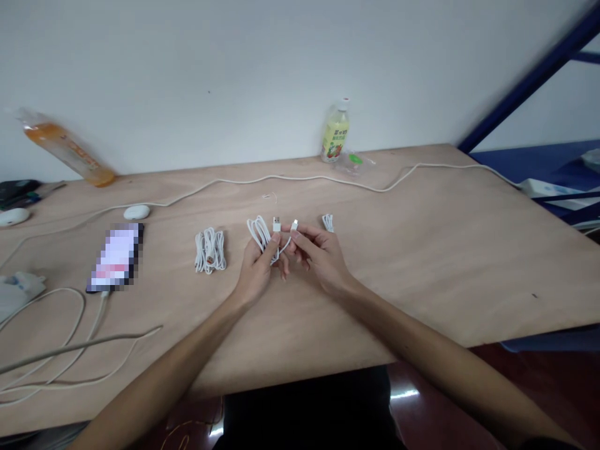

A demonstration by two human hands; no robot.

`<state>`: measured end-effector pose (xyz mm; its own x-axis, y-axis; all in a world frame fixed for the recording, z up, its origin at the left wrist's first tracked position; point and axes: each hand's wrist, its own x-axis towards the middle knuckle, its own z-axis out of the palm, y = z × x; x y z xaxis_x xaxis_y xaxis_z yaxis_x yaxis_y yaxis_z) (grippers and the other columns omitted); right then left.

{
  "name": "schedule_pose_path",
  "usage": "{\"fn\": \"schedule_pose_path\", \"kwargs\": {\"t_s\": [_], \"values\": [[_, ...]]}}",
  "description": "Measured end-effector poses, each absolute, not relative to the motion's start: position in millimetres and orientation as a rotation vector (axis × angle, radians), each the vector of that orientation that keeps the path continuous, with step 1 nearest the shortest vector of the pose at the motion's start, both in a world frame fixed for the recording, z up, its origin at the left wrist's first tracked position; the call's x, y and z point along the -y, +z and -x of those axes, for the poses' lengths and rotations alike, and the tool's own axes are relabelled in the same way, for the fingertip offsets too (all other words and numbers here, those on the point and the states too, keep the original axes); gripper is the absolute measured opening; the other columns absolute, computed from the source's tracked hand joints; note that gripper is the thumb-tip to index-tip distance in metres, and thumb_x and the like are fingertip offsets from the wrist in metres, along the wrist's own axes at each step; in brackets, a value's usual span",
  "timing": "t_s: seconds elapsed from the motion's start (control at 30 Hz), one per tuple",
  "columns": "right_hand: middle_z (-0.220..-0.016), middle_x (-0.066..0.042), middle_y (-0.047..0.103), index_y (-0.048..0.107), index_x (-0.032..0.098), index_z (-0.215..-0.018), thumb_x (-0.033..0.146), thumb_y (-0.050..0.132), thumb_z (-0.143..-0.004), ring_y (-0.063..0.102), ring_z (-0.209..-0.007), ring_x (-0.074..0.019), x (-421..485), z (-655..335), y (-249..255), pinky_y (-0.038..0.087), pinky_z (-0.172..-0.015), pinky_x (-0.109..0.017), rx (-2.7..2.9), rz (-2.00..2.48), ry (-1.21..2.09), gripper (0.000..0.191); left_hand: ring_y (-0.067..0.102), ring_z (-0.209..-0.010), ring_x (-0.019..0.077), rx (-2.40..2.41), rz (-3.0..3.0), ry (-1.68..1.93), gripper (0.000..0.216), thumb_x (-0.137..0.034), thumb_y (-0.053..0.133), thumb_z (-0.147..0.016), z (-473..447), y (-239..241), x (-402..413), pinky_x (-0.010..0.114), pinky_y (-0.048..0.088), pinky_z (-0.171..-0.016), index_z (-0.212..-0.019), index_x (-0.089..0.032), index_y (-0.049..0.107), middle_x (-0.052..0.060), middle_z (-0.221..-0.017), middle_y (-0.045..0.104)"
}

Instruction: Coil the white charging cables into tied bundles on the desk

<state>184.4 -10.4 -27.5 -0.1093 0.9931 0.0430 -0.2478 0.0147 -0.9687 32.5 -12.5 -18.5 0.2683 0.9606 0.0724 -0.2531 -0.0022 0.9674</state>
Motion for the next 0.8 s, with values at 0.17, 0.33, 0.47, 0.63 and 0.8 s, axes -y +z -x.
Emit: {"fn": "schedule_pose_path", "kwargs": {"t_s": [0.17, 0.33, 0.47, 0.63, 0.8], "values": [[-0.074, 0.001, 0.064, 0.084, 0.02, -0.113, 0.056, 0.078, -0.093, 0.052, -0.058, -0.0106, 8.6, -185.9, -30.9, 0.037, -0.046, -0.024, 1.159, 0.917, 1.372, 0.042, 0.058, -0.047, 0.0122, -0.784, -1.166, 1.096, 0.055, -0.07, 0.077, -0.091, -30.9, -18.6, 11.4, 0.022, 0.047, -0.04, -0.084, -0.017, 0.065, -0.002, -0.061, 0.062], [-0.072, 0.002, 0.062, 0.084, 0.021, -0.105, 0.058, 0.081, -0.09, 0.05, -0.057, -0.011, 9.1, -185.1, -28.3, 0.038, -0.046, -0.024, 1.15, 0.903, 1.349, 0.041, 0.058, -0.05, 0.0111, -0.746, -1.153, 1.111, 0.054, -0.069, 0.078, -0.091, -31.2, -19.7, 12.0, 0.021, 0.047, -0.04, -0.083, -0.016, 0.067, -0.001, -0.068, 0.064], [-0.07, 0.001, 0.06, 0.083, 0.021, -0.1, 0.061, 0.08, -0.091, 0.049, -0.055, -0.0115, 9.4, -184.1, -26.7, 0.039, -0.044, -0.025, 1.172, 0.861, 1.34, 0.041, 0.058, -0.05, 0.0117, -0.737, -1.165, 1.101, 0.053, -0.068, 0.075, -0.094, -31.1, -20.5, 11.9, 0.022, 0.05, -0.042, -0.086, -0.016, 0.068, -0.001, -0.065, 0.063], [-0.069, 0.002, 0.06, 0.081, 0.021, -0.099, 0.06, 0.08, -0.092, 0.051, -0.053, -0.011, 8.7, -184.8, -26.9, 0.041, -0.043, -0.025, 1.178, 0.833, 1.35, 0.04, 0.058, -0.051, 0.0115, -0.729, -1.16, 1.094, 0.055, -0.069, 0.076, -0.093, -31.6, -22.7, 10.6, 0.021, 0.048, -0.04, -0.082, -0.016, 0.067, 0.0, -0.068, 0.064], [-0.068, 0.003, 0.058, 0.082, 0.021, -0.102, 0.06, 0.079, -0.093, 0.052, -0.051, -0.0107, 8.9, -184.7, -24.9, 0.042, -0.041, -0.025, 1.198, 0.827, 1.349, 0.04, 0.058, -0.051, 0.0106, -0.707, -1.158, 1.105, 0.053, -0.067, 0.077, -0.093, -31.9, -23.3, 10.5, 0.02, 0.049, -0.04, -0.082, -0.016, 0.067, -0.001, -0.069, 0.063]]}}
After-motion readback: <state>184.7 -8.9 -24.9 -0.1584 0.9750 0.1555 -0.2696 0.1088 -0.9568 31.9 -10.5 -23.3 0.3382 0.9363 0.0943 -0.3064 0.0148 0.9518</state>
